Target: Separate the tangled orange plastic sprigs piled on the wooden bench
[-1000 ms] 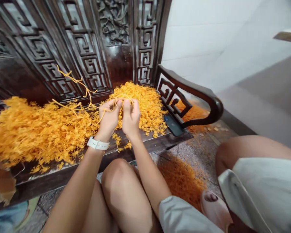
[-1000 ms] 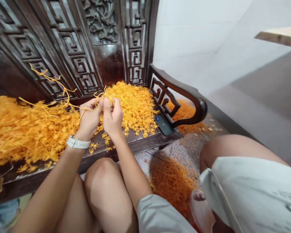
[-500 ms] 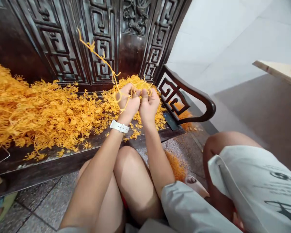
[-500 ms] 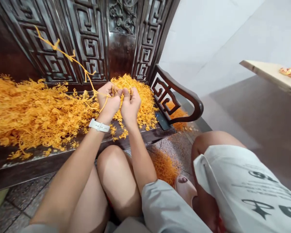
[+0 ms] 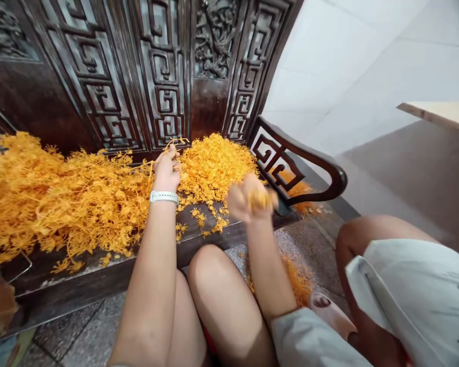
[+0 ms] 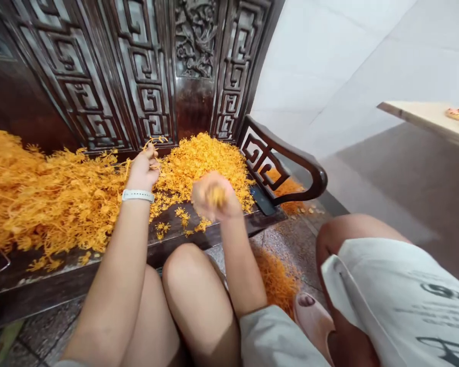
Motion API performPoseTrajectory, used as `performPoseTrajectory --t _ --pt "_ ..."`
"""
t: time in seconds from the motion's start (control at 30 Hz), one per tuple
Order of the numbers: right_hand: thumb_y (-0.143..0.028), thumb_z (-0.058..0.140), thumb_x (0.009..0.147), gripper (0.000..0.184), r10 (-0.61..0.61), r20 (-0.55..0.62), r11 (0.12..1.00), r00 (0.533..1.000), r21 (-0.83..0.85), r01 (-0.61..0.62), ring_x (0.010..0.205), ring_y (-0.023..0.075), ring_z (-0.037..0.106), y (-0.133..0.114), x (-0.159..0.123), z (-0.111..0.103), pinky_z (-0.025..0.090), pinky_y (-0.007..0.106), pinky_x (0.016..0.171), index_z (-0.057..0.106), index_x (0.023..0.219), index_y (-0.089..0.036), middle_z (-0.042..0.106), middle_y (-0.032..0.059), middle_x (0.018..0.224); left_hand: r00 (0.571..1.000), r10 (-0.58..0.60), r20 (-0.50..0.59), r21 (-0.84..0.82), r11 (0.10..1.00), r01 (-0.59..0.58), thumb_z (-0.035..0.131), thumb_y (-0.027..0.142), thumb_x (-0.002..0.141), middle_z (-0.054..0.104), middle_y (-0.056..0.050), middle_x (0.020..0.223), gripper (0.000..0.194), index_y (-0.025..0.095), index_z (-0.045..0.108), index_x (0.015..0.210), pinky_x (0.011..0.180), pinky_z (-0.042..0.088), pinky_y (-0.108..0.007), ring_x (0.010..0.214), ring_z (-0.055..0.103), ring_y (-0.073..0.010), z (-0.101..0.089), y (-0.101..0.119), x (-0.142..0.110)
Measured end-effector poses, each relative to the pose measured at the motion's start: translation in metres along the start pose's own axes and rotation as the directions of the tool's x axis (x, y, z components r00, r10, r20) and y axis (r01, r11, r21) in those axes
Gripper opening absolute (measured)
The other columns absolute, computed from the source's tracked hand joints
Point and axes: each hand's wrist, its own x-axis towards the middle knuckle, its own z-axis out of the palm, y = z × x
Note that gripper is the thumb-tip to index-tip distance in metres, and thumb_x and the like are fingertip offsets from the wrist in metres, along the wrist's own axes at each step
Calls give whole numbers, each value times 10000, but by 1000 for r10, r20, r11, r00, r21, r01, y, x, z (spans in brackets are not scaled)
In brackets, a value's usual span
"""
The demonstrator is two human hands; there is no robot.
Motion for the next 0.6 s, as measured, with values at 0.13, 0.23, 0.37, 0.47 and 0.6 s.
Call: performPoseTrajectory --t 0.13,0.23,0.37,0.47,0.6 --pt "-427 564 1036 254 209 -316 777 925 629 39 478 78 292 37 22 -2 338 166 445 597 913 -208 422 -72 603 999 27 38 59 998 -29 708 168 965 517 48 644 237 165 533 804 472 179 -198 504 273 -40 12 -8 -16" --pt "-248 665 928 113 297 -325 529 898 839 129 473 58 288 38 0 -7 274 168 438 626 1002 -172 457 -80 631 992 60 113 135 988 -75 697 207 954 553 50 660 224 188 518 820 474 198 -214 507 302 -60 20 -30 -33" --pt "-301 788 801 251 205 -579 808 789 555 197 479 52 286 33 -35 -14 226 198 442 624 946 -180 487 -86 657 954 -19 298 272 960 -66 850 278 782 644 18 706 309 181 559 816 502 243 -222 524 349 -68 25 -64 -59" --pt "-425 773 849 334 84 -720 968 689 224 115 523 79 352 42 -54 -27 275 225 491 626 1042 -194 470 -89 686 859 -109 500 425 895 -134 905 436 696 676 1 734 412 184 607 826 538 286 -232 543 393 -84 25 -78 -82" --pt "-479 734 902 332 -50 -640 998 767 -52 22 640 110 443 65 -91 -46 340 247 595 652 1052 -194 524 -54 755 591 -369 718 617 730 -294 855 509 751 676 -19 691 375 182 674 774 545 304 -266 535 418 -112 28 -90 -126"
